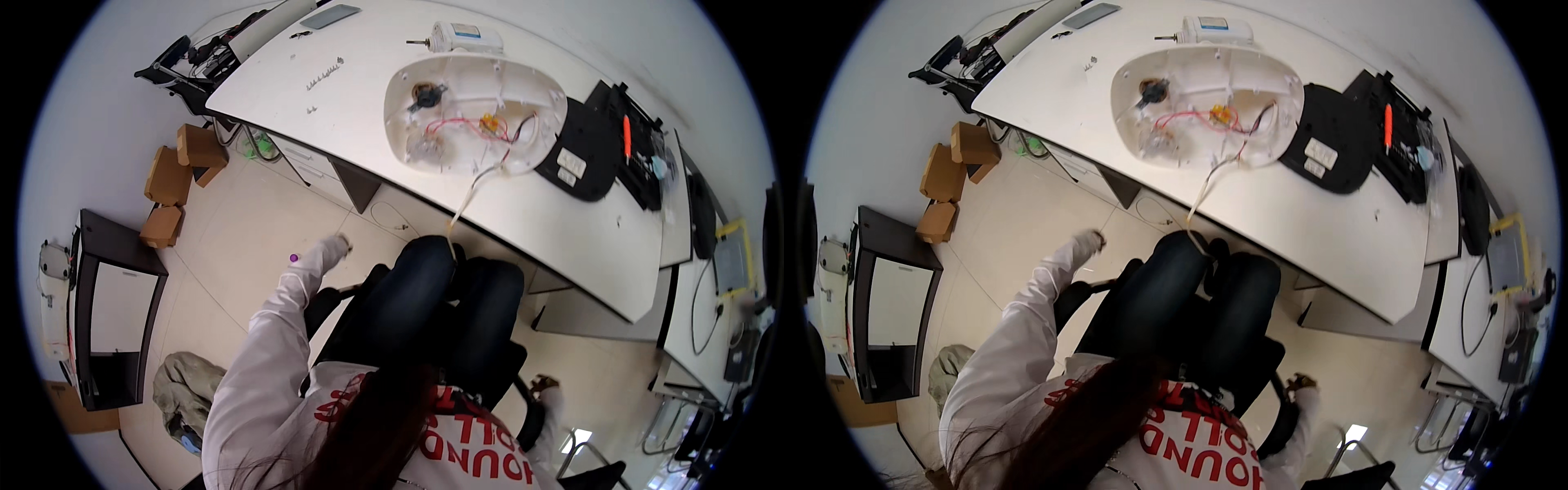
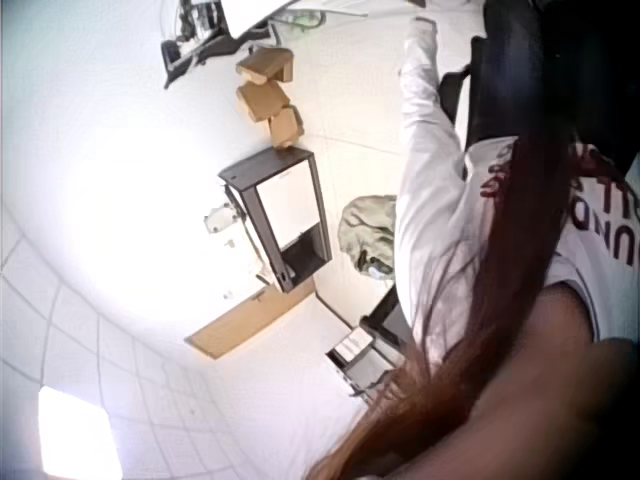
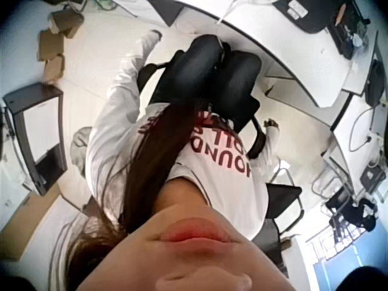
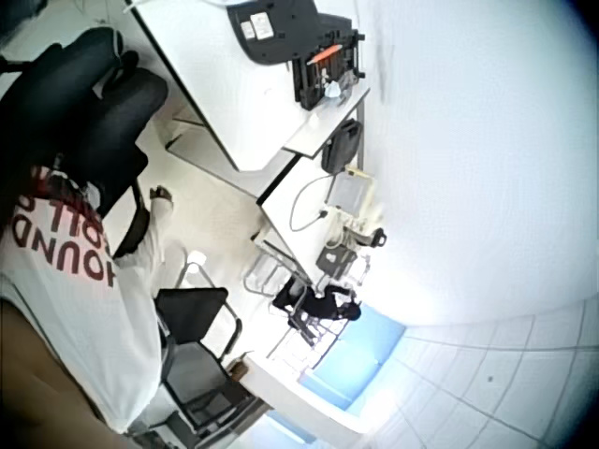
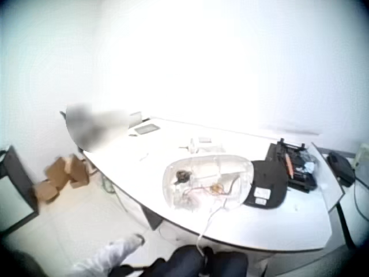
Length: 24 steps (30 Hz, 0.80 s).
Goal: The person uses a screwdriver to tighten screws on the internal components of a disassembled white plastic device. They repeatedly pick up screws from the table and secure them into the device housing while seated at a workbench.
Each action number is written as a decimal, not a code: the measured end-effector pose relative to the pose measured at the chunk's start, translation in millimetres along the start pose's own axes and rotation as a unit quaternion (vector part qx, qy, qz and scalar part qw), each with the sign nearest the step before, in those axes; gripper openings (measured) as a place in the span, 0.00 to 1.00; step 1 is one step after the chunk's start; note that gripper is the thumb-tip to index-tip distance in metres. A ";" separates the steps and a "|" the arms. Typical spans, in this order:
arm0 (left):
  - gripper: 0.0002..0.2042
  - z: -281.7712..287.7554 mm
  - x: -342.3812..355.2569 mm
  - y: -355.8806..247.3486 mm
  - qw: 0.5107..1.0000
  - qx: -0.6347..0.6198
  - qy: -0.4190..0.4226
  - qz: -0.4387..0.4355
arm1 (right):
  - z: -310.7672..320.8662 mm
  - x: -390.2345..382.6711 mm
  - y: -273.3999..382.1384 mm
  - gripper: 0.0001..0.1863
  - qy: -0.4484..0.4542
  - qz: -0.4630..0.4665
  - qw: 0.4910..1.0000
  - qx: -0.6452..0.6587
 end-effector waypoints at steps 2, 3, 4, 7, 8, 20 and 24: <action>0.06 28.0 22.8 -67.5 0.977 -0.160 -0.143 0.012 | 30.2 -7.3 18.4 0.16 -0.173 0.044 0.963 -0.202; 0.05 33.3 2.6 -157.1 0.960 -0.203 -0.185 -0.049 | 51.1 -27.6 34.0 0.14 -0.263 0.041 0.927 -0.263; 0.05 69.5 -48.1 -233.6 0.936 -0.226 -0.251 -0.095 | 66.0 -48.2 116.3 0.17 -0.276 -0.001 0.916 -0.293; 0.09 122.7 -133.1 -315.1 0.815 -0.326 -0.389 -0.280 | 97.5 -56.9 199.1 0.22 -0.319 0.031 0.911 -0.259; 0.11 127.9 -142.0 -328.2 0.804 -0.357 -0.375 -0.291 | 104.3 -70.8 224.4 0.22 -0.359 0.119 0.891 -0.251; 0.35 103.3 -48.1 -405.0 0.807 -0.425 -0.177 -0.369 | 97.8 -194.2 400.8 0.15 -0.394 0.296 0.861 -0.121; 0.31 102.0 -53.5 -401.9 0.809 -0.418 -0.201 -0.360 | 89.4 -174.5 421.0 0.20 -0.150 0.324 0.926 0.119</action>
Point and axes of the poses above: each hand's wrist, its own x-axis towards the middle knuckle, its own z-axis out of the back of the hand, y = z × x, the point moved 1 cm from there along x, towards the middle knuckle, and after that the axes turned 11 degrees about -y, right-handed, at the moved point
